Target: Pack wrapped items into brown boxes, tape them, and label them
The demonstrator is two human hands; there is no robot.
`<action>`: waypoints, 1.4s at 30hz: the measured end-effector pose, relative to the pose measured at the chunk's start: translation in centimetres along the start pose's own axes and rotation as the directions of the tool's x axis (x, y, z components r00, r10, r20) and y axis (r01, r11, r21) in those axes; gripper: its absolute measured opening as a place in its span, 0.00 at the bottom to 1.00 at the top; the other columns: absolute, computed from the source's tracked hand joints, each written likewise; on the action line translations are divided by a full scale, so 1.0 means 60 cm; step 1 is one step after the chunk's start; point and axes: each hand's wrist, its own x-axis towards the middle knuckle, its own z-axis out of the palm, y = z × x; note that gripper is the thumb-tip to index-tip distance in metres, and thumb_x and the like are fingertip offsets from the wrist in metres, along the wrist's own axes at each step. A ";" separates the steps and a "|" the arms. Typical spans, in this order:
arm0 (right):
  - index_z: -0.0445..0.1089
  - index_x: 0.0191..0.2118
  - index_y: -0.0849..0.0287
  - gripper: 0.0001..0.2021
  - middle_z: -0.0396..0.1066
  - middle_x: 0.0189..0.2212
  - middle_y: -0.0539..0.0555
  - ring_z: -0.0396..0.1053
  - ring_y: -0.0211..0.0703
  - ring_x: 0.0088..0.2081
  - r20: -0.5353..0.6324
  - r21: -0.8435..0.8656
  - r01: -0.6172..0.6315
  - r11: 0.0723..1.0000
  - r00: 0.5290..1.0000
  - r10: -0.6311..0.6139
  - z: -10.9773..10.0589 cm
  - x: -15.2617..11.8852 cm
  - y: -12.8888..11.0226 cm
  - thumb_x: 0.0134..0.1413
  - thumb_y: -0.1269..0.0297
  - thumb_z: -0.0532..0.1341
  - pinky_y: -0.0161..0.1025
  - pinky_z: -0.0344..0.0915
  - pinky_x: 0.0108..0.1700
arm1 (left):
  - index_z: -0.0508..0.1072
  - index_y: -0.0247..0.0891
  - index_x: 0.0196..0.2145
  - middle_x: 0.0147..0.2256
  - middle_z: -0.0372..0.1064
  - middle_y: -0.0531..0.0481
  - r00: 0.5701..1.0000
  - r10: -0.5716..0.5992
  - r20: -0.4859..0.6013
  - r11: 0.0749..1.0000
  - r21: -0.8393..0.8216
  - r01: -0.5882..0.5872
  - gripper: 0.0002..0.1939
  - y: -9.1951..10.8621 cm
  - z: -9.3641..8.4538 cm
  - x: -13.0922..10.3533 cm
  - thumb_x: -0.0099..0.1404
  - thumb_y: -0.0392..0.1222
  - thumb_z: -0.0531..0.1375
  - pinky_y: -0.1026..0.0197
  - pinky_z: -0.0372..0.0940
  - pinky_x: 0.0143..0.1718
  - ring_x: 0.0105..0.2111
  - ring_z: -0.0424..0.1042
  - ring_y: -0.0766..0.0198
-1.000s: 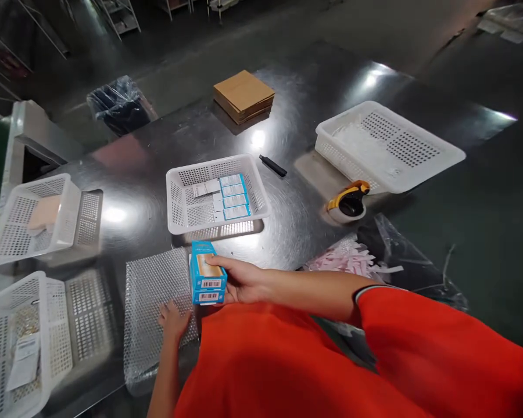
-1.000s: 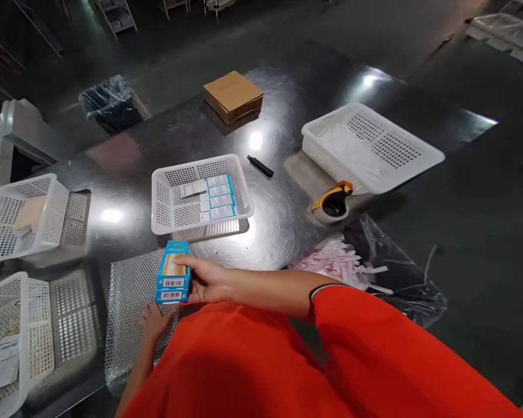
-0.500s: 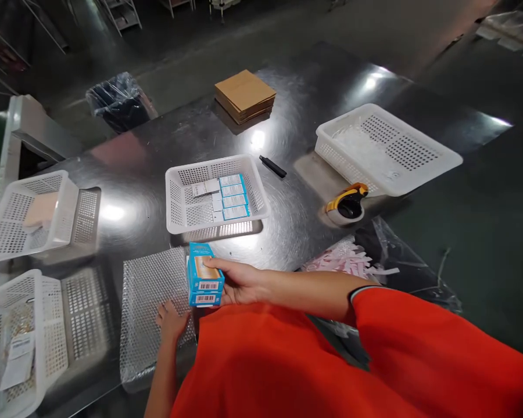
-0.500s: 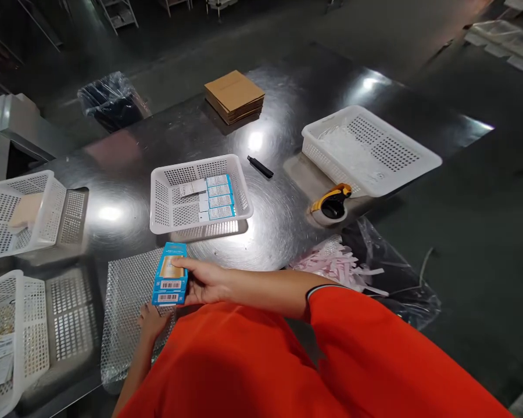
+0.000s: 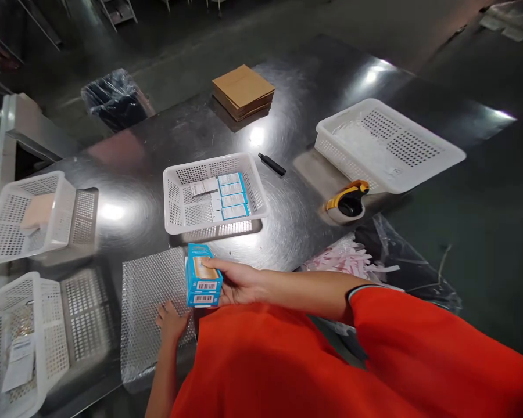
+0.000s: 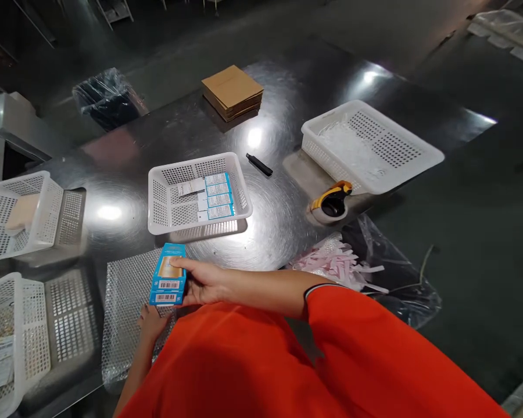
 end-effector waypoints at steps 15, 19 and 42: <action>0.66 0.50 0.68 0.23 0.76 0.31 0.56 0.76 0.42 0.32 0.059 0.031 -0.008 1.000 0.998 0.006 -0.015 0.008 0.004 0.55 0.57 0.66 0.43 0.75 0.40 | 0.52 0.27 0.61 0.64 0.47 0.23 1.000 -0.016 -0.006 1.000 0.011 0.016 0.38 0.004 -0.003 -0.004 0.61 0.52 0.57 0.42 0.51 0.60 0.63 0.52 0.35; 0.66 0.49 0.67 0.22 0.75 0.31 0.55 0.76 0.42 0.32 0.059 0.017 -0.018 1.000 0.998 0.017 -0.014 0.008 0.004 0.56 0.55 0.65 0.43 0.75 0.38 | 0.54 0.26 0.61 0.64 0.46 0.22 1.000 -0.002 -0.005 1.000 0.012 0.002 0.37 0.003 -0.004 -0.003 0.61 0.51 0.57 0.43 0.51 0.60 0.63 0.52 0.37; 0.67 0.40 0.62 0.23 0.73 0.32 0.54 0.71 0.43 0.34 -0.097 -0.545 0.187 0.817 0.954 -0.283 -0.074 0.046 -0.006 0.45 0.49 0.67 0.40 0.69 0.36 | 0.54 0.28 0.61 0.64 0.48 0.24 0.999 0.047 0.006 0.994 0.099 -0.047 0.35 -0.014 0.018 0.007 0.61 0.50 0.55 0.46 0.49 0.62 0.65 0.49 0.42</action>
